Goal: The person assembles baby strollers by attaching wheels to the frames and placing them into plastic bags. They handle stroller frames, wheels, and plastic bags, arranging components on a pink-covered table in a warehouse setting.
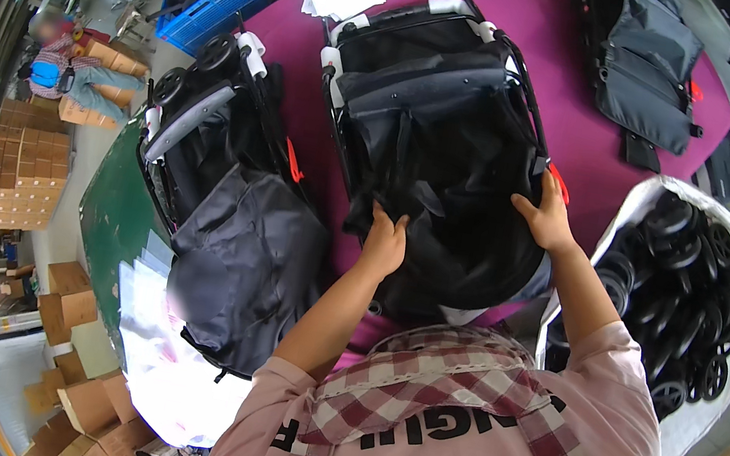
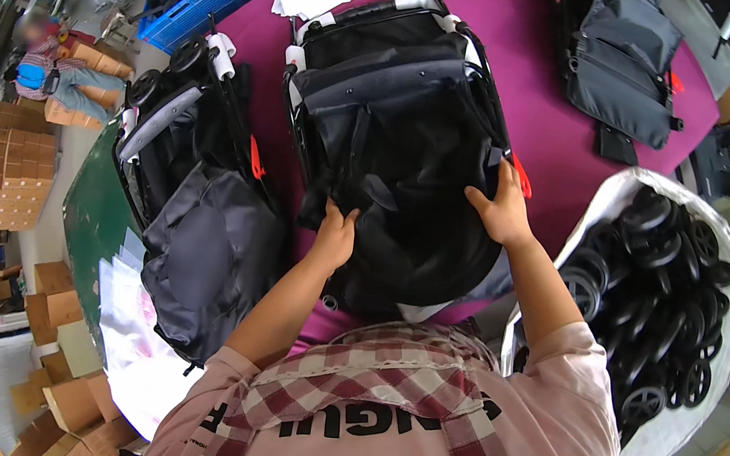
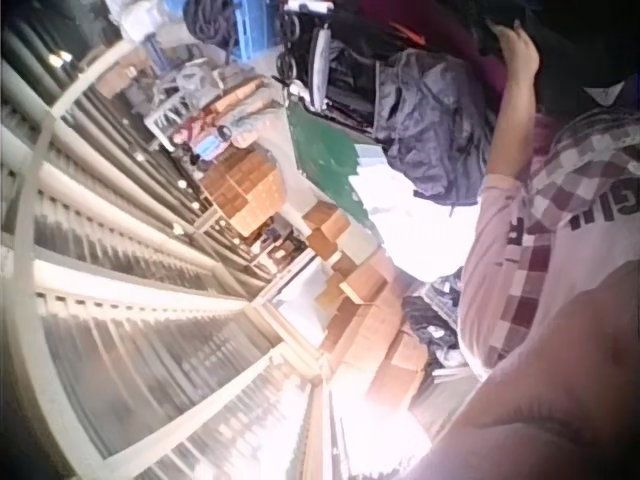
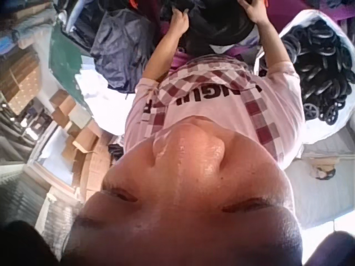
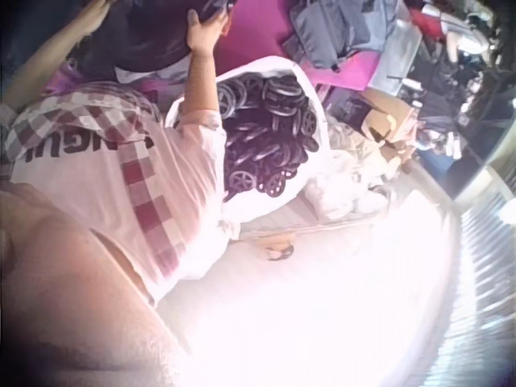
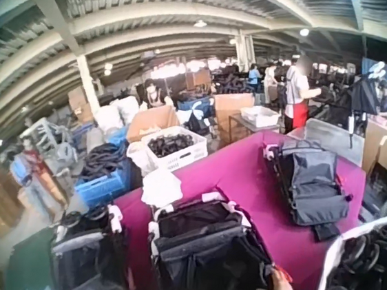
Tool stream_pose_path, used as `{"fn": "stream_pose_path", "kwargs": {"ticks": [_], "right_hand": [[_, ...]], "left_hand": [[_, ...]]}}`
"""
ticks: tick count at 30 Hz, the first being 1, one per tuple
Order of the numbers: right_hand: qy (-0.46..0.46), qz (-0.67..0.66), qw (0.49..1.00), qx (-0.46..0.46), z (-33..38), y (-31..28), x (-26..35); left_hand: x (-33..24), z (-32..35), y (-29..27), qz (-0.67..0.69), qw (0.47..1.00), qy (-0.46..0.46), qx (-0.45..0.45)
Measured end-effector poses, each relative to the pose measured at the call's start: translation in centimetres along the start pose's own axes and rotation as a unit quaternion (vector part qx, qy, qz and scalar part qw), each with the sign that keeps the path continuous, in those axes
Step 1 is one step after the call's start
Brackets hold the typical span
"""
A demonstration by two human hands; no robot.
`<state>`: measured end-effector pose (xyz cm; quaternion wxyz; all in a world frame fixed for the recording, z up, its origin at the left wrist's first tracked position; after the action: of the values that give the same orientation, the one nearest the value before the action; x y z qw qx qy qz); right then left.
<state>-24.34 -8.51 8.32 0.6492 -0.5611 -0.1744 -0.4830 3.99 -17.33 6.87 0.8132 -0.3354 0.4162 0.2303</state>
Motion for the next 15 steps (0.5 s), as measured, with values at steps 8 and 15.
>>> {"fn": "stream_pose_path", "kwargs": {"ticks": [8, 15], "right_hand": [[-0.255, 0.045, 0.944, -0.205, -13.7, 1.6, 3.8], [-0.262, 0.121, 0.933, -0.216, -14.7, 2.8, 1.9]], "left_hand": [[-2.0, -11.0, -3.3, -0.315, 0.916, 0.145, -0.201], [-3.5, -6.2, -3.6, -0.223, 0.948, 0.138, -0.180]]}}
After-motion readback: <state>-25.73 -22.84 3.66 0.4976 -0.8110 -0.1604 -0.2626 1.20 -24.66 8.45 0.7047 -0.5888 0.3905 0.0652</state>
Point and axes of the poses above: each hand's wrist, its own z-axis away from the middle knuckle, its own y-axis out of the palm, x = y × z, the point moved 1 cm from there along -z, towards the middle knuckle, and after that the axes turned 12 degrees about x, right-handed, at the moved point
